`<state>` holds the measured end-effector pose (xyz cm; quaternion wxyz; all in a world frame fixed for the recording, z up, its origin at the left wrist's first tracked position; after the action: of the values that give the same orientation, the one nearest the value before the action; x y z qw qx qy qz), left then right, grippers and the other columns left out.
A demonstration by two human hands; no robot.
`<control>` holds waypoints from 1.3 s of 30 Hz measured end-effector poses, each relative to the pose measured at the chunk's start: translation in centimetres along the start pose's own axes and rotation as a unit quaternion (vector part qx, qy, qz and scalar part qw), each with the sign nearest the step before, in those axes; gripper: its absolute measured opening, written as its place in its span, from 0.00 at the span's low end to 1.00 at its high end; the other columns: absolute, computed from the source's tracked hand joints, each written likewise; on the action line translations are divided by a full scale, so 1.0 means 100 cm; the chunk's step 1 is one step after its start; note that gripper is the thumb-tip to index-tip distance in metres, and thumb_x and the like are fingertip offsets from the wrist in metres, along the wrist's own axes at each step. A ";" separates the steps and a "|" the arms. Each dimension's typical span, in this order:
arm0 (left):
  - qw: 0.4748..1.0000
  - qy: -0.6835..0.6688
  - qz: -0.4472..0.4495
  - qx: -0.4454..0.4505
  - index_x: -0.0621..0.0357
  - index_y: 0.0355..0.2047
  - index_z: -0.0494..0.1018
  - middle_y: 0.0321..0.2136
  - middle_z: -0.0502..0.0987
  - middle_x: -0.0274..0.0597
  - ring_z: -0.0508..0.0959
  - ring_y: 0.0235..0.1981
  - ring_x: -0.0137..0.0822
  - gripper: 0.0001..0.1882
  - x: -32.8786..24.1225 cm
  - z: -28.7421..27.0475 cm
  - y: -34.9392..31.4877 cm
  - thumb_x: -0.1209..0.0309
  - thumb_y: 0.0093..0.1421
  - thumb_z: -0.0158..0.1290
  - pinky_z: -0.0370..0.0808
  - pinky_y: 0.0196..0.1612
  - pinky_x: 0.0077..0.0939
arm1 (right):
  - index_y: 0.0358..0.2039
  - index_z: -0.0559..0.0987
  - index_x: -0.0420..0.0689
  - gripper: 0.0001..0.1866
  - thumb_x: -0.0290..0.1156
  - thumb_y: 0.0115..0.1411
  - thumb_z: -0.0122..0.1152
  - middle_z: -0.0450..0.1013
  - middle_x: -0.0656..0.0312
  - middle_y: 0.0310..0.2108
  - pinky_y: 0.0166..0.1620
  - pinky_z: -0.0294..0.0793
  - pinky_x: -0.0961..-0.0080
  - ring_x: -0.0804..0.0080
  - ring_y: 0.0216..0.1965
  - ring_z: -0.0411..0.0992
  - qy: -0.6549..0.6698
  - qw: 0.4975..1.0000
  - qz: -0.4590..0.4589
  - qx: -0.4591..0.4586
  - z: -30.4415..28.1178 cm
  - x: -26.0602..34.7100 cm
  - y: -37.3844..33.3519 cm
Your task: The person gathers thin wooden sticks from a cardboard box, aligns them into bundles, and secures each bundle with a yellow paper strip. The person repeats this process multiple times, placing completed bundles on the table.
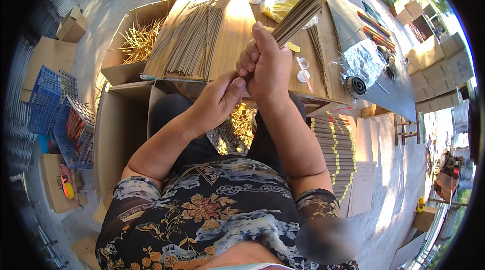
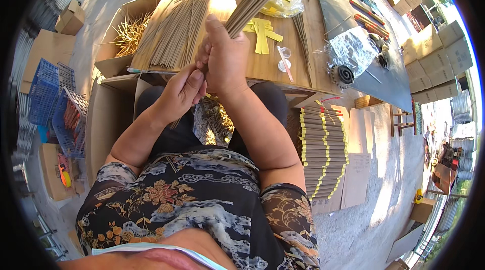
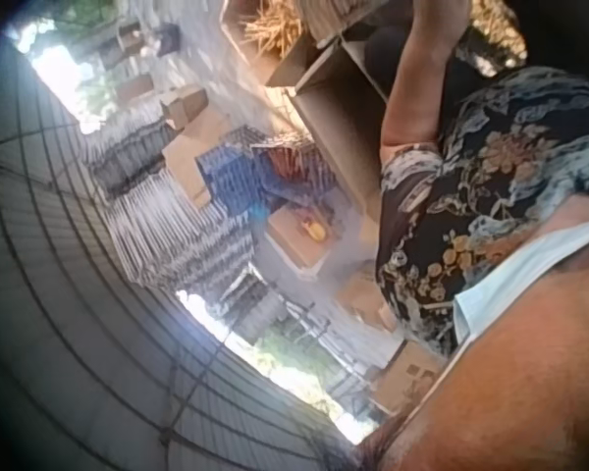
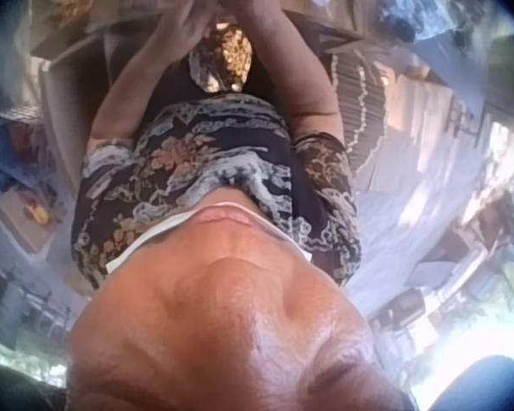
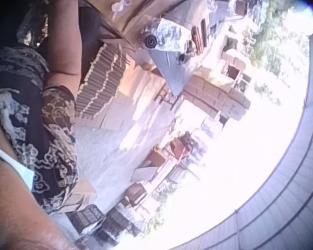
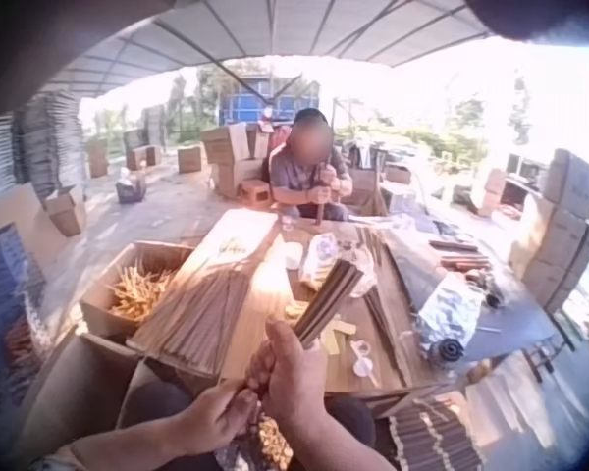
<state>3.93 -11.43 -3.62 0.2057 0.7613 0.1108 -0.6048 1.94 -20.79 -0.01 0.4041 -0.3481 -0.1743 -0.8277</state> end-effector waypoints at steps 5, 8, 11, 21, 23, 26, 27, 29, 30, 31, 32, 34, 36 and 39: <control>0.996 0.066 0.042 -0.046 0.62 0.42 0.61 0.19 0.64 0.32 0.62 0.17 0.20 0.17 0.008 -0.007 0.004 0.61 0.64 0.34 0.62 0.20 0.12 | 0.18 0.62 0.48 0.13 0.34 0.55 0.53 0.56 0.69 0.10 0.14 0.58 0.82 0.81 0.10 0.55 -0.008 1.000 0.021 -0.020 -0.003 -0.011 0.013; 0.995 0.075 0.034 -0.056 0.62 0.38 0.61 0.18 0.64 0.32 0.62 0.17 0.20 0.16 0.023 -0.011 0.010 0.60 0.64 0.34 0.62 0.20 0.13 | 0.23 0.64 0.46 0.12 0.35 0.54 0.56 0.59 0.68 0.11 0.13 0.60 0.83 0.81 0.10 0.59 -0.018 1.000 0.021 -0.012 -0.009 -0.019 0.027; 0.991 0.105 0.038 -0.076 0.61 0.35 0.62 0.18 0.64 0.32 0.62 0.16 0.19 0.16 0.039 -0.017 0.010 0.59 0.64 0.35 0.61 0.19 0.12 | 0.18 0.65 0.46 0.13 0.36 0.55 0.54 0.59 0.68 0.11 0.17 0.61 0.81 0.79 0.12 0.59 -0.072 0.997 -0.034 0.003 -0.005 -0.002 0.044; 0.946 -0.276 -0.129 -0.114 0.58 0.33 0.64 0.18 0.65 0.33 0.60 0.12 0.19 0.19 0.077 -0.044 0.037 0.54 0.63 0.36 0.59 0.14 0.11 | 0.36 0.71 0.36 0.22 0.44 0.51 0.57 0.70 0.48 0.37 0.40 0.69 0.69 0.59 0.35 0.71 -0.736 0.670 -0.030 -0.095 -0.154 -0.002 0.142; 0.927 -0.322 -0.158 -0.108 0.58 0.33 0.64 0.18 0.65 0.33 0.61 0.12 0.19 0.19 0.088 -0.044 0.039 0.54 0.63 0.37 0.58 0.13 0.11 | 0.36 0.72 0.38 0.21 0.44 0.50 0.58 0.68 0.47 0.40 0.42 0.68 0.65 0.52 0.40 0.69 -0.814 0.559 -0.005 -0.157 -0.170 -0.019 0.136; 0.915 -0.351 -0.176 -0.098 0.58 0.33 0.65 0.17 0.65 0.33 0.61 0.12 0.19 0.19 0.095 -0.048 0.039 0.54 0.62 0.37 0.57 0.13 0.11 | 0.35 0.73 0.39 0.19 0.44 0.52 0.56 0.67 0.50 0.41 0.44 0.68 0.67 0.57 0.43 0.68 -0.853 0.493 0.062 -0.161 -0.180 -0.034 0.141; 0.914 -0.354 -0.175 -0.096 0.58 0.33 0.65 0.17 0.65 0.33 0.61 0.12 0.19 0.19 0.095 -0.050 0.039 0.54 0.62 0.37 0.57 0.13 0.11 | 0.35 0.73 0.39 0.19 0.43 0.53 0.55 0.67 0.50 0.41 0.44 0.68 0.67 0.57 0.44 0.68 -0.859 0.480 0.078 -0.159 -0.181 -0.037 0.142; 0.911 -0.361 -0.175 -0.093 0.58 0.33 0.65 0.17 0.65 0.33 0.60 0.12 0.19 0.19 0.095 -0.052 0.040 0.53 0.62 0.38 0.57 0.12 0.11 | 0.33 0.75 0.40 0.12 0.35 0.53 0.52 0.69 0.53 0.39 0.43 0.69 0.68 0.60 0.43 0.69 -0.872 0.463 0.073 -0.142 -0.183 -0.041 0.146; 0.911 -0.363 -0.174 -0.092 0.57 0.33 0.65 0.17 0.65 0.33 0.60 0.12 0.19 0.19 0.094 -0.053 0.040 0.54 0.62 0.38 0.57 0.12 0.11 | 0.32 0.75 0.40 0.11 0.33 0.53 0.52 0.70 0.53 0.39 0.43 0.69 0.68 0.60 0.42 0.69 -0.875 0.458 0.076 -0.139 -0.184 -0.041 0.150; 0.910 -0.365 -0.173 -0.090 0.57 0.33 0.65 0.17 0.65 0.33 0.60 0.12 0.19 0.19 0.093 -0.054 0.040 0.54 0.62 0.37 0.57 0.12 0.11 | 0.32 0.76 0.41 0.10 0.31 0.52 0.51 0.71 0.54 0.38 0.43 0.69 0.68 0.60 0.42 0.70 -0.878 0.452 0.080 -0.136 -0.185 -0.042 0.152; 0.910 -0.367 -0.173 -0.088 0.57 0.32 0.65 0.17 0.65 0.33 0.60 0.12 0.19 0.18 0.093 -0.054 0.040 0.54 0.62 0.37 0.57 0.12 0.11 | 0.31 0.76 0.41 0.09 0.30 0.51 0.51 0.71 0.54 0.37 0.43 0.69 0.68 0.60 0.41 0.70 -0.880 0.451 0.067 -0.136 -0.184 -0.041 0.151; 0.913 -0.362 -0.166 -0.087 0.57 0.33 0.65 0.17 0.65 0.33 0.60 0.12 0.19 0.18 0.091 -0.054 0.039 0.54 0.62 0.37 0.57 0.12 0.11 | 0.31 0.76 0.41 0.09 0.28 0.50 0.50 0.72 0.54 0.35 0.42 0.70 0.69 0.60 0.39 0.71 -0.883 0.449 0.038 -0.134 -0.180 -0.037 0.150; 0.915 -0.360 -0.160 -0.085 0.57 0.33 0.65 0.17 0.65 0.33 0.60 0.12 0.19 0.18 0.089 -0.054 0.038 0.54 0.62 0.37 0.57 0.12 0.11 | 0.27 0.76 0.41 0.10 0.30 0.50 0.47 0.72 0.50 0.32 0.38 0.70 0.63 0.55 0.36 0.71 -0.882 0.453 -0.014 -0.127 -0.180 -0.034 0.150; 0.916 -0.362 -0.153 -0.084 0.57 0.33 0.65 0.17 0.65 0.33 0.60 0.12 0.19 0.18 0.084 -0.057 0.038 0.55 0.63 0.37 0.57 0.12 0.11 | 0.26 0.76 0.41 0.11 0.32 0.50 0.47 0.73 0.49 0.31 0.36 0.70 0.61 0.52 0.34 0.72 -0.882 0.451 -0.053 -0.128 -0.181 -0.034 0.150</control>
<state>12.53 -12.95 -9.99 0.2001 0.4442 0.1943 -0.8514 7.31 -38.45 -14.95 -0.0599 -0.9293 -0.3474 -0.1100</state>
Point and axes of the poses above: each hand's wrist, its own y-axis towards the middle knuckle, its own z-axis out of the palm, x = y × z, the point moved 7 cm from there along y, towards the middle knuckle
